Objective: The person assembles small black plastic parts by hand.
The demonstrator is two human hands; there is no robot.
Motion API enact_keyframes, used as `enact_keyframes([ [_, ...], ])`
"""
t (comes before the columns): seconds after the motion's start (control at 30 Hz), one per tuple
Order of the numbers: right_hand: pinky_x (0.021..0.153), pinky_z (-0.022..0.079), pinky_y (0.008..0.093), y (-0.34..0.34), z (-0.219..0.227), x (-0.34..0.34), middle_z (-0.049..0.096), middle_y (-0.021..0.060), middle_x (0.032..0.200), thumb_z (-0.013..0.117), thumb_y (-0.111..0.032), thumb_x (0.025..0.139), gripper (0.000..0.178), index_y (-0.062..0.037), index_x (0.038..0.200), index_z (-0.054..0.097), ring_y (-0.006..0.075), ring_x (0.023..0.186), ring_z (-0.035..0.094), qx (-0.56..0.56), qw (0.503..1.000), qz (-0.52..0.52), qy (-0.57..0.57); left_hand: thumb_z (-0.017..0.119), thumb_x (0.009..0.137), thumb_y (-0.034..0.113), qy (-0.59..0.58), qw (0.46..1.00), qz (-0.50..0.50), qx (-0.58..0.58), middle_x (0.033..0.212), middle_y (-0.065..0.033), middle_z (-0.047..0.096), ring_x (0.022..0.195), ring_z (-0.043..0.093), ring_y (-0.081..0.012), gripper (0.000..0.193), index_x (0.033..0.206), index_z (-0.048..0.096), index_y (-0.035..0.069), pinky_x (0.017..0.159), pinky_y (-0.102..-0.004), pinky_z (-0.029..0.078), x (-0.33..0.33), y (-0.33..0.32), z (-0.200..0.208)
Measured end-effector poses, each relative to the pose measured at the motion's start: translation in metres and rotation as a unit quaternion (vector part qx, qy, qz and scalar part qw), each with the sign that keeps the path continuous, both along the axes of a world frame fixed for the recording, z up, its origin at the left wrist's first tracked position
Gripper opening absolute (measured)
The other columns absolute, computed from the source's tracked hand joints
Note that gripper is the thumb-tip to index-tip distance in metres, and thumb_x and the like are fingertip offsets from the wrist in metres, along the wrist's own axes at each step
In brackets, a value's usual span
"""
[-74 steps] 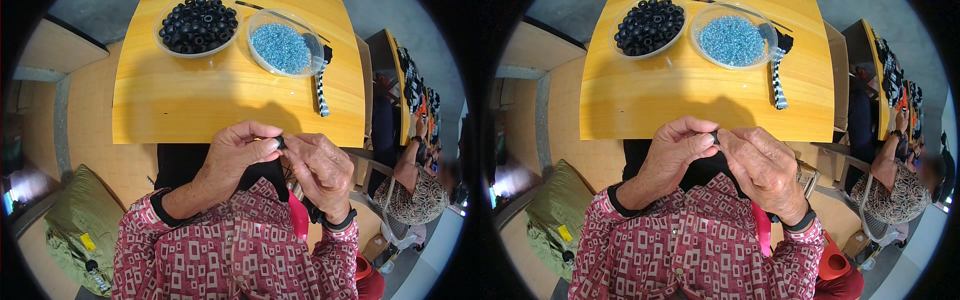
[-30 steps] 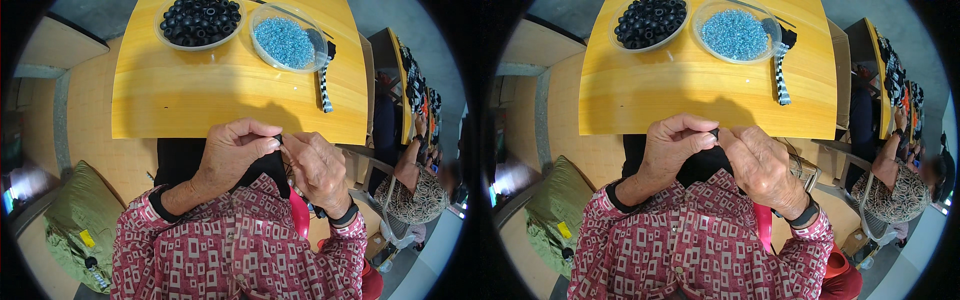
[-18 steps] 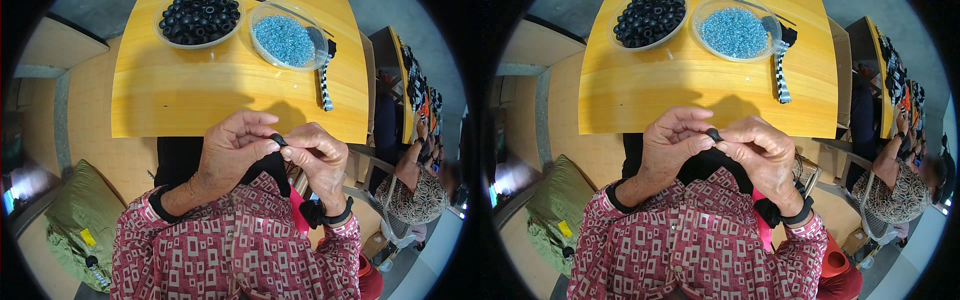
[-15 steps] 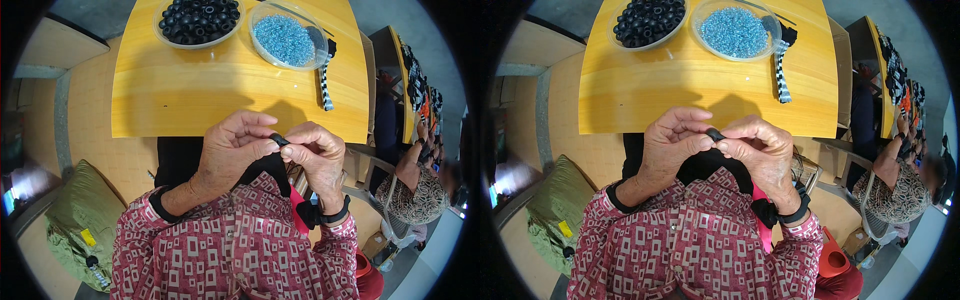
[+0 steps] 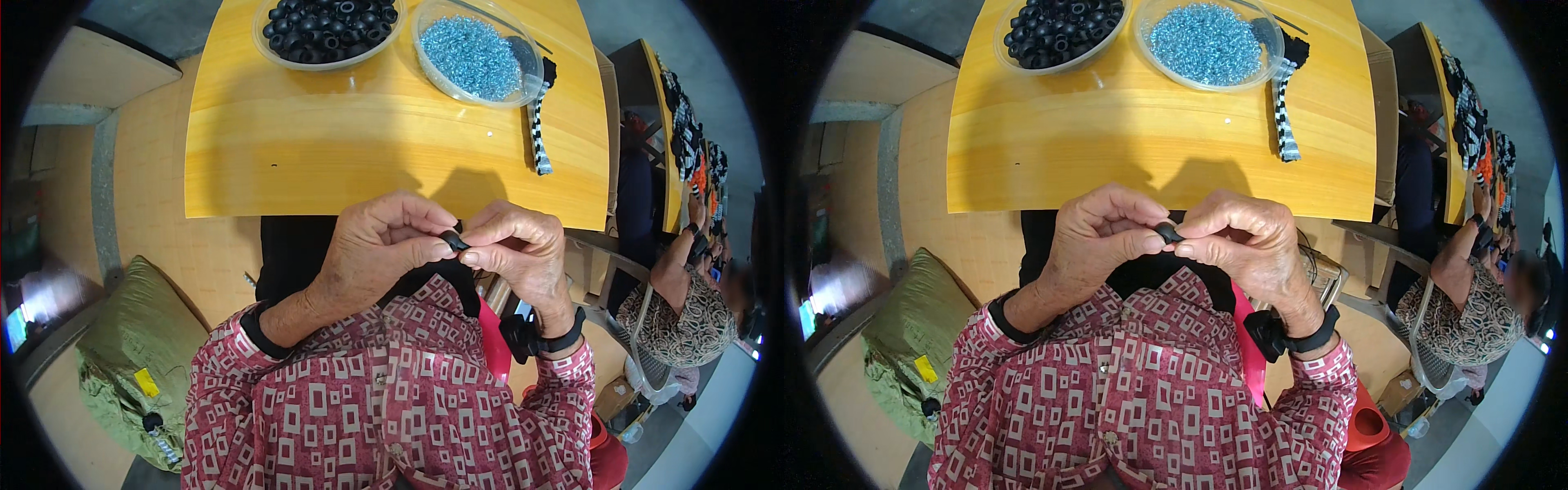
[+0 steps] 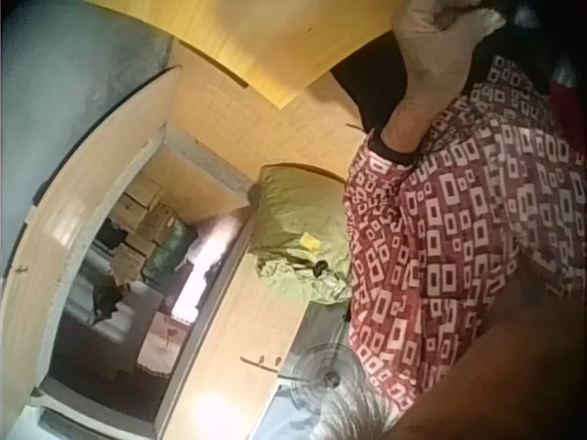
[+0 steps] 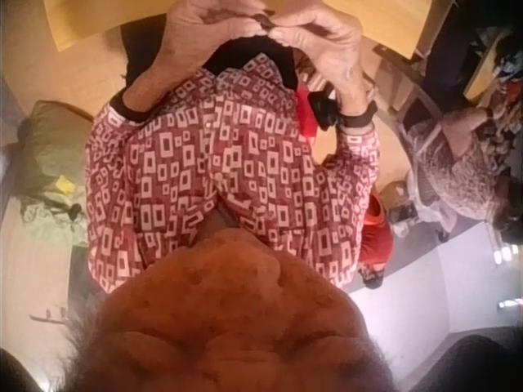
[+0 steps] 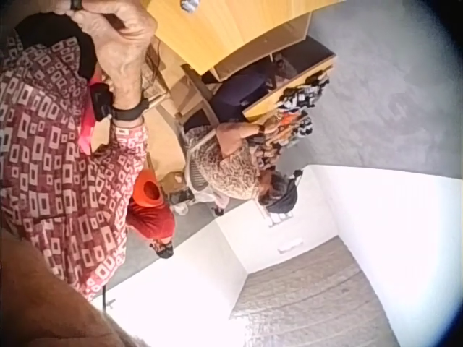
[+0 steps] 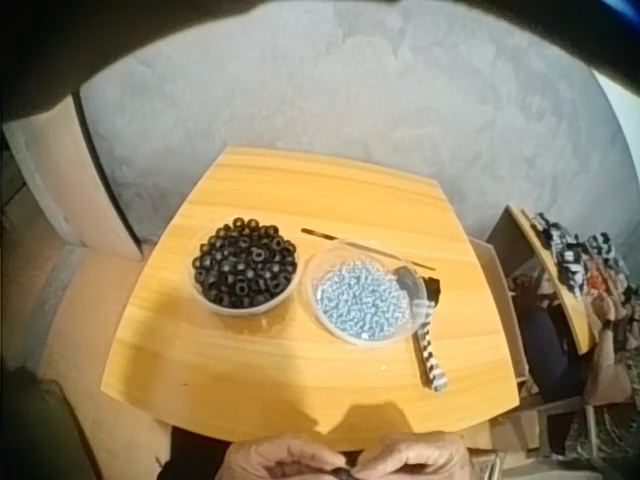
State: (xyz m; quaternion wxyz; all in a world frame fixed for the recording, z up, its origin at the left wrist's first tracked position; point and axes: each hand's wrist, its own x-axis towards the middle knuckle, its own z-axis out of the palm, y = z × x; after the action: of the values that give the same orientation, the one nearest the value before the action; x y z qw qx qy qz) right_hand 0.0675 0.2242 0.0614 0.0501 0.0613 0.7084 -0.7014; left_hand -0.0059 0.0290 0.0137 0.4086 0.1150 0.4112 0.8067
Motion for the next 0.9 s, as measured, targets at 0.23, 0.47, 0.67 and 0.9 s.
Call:
enact_keyframes([
  [0.23, 0.065, 0.051, 0.0257, -0.011, 0.012, -0.001, 0.067, 0.0095, 0.083, 0.075, 0.001, 0.078, 0.012, 0.0013, 0.09, 0.07, 0.0162, 0.072, 0.064, 0.172, 0.983, -0.001, 0.057, 0.066, 0.085, -0.008, 0.086, 0.994, 0.008, -0.066, 0.105, -0.0128, 0.067, 0.098, 0.066, -0.0156, 0.028, 0.112, 0.057, -0.003, 0.089, -0.0272, 0.054, -0.005, -0.003, 0.009],
  [0.47, 0.063, 0.052, 0.0289, -0.022, 0.011, 0.006, 0.067, 0.0103, 0.084, 0.073, -0.001, 0.081, 0.013, -0.0009, 0.093, 0.069, 0.0202, 0.072, 0.066, 0.279, 0.95, -0.01, 0.138, 0.067, 0.086, -0.006, 0.132, 0.987, 0.054, -0.075, 0.103, -0.0107, 0.069, 0.095, 0.067, -0.0133, 0.027, 0.111, 0.058, -0.002, 0.087, -0.026, 0.054, 0.007, -0.005, 0.009],
  [0.67, 0.063, 0.05, 0.0259, -0.016, 0.011, -0.001, 0.068, 0.0089, 0.082, 0.074, -0.001, 0.08, 0.013, 0.0001, 0.092, 0.069, 0.0155, 0.071, 0.064, 0.167, 0.977, -0.047, 0.123, 0.069, 0.085, -0.003, 0.236, 0.963, 0.099, -0.09, 0.096, -0.0073, 0.071, 0.089, 0.068, -0.0111, 0.02, 0.105, 0.065, -0.001, 0.081, -0.024, 0.055, 0.004, -0.002, 0.013],
  [0.9, 0.059, 0.053, 0.0309, -0.016, 0.013, -0.001, 0.067, 0.0134, 0.08, 0.074, -0.001, 0.079, 0.011, 0.0017, 0.088, 0.069, 0.0228, 0.072, 0.068, 0.326, 0.918, 0.006, 0.223, 0.07, 0.084, -0.004, 0.218, 0.969, 0.091, -0.07, 0.095, -0.0068, 0.072, 0.084, 0.066, -0.0085, 0.014, 0.097, 0.069, -0.002, 0.075, -0.022, 0.054, 0.003, -0.003, 0.006],
])
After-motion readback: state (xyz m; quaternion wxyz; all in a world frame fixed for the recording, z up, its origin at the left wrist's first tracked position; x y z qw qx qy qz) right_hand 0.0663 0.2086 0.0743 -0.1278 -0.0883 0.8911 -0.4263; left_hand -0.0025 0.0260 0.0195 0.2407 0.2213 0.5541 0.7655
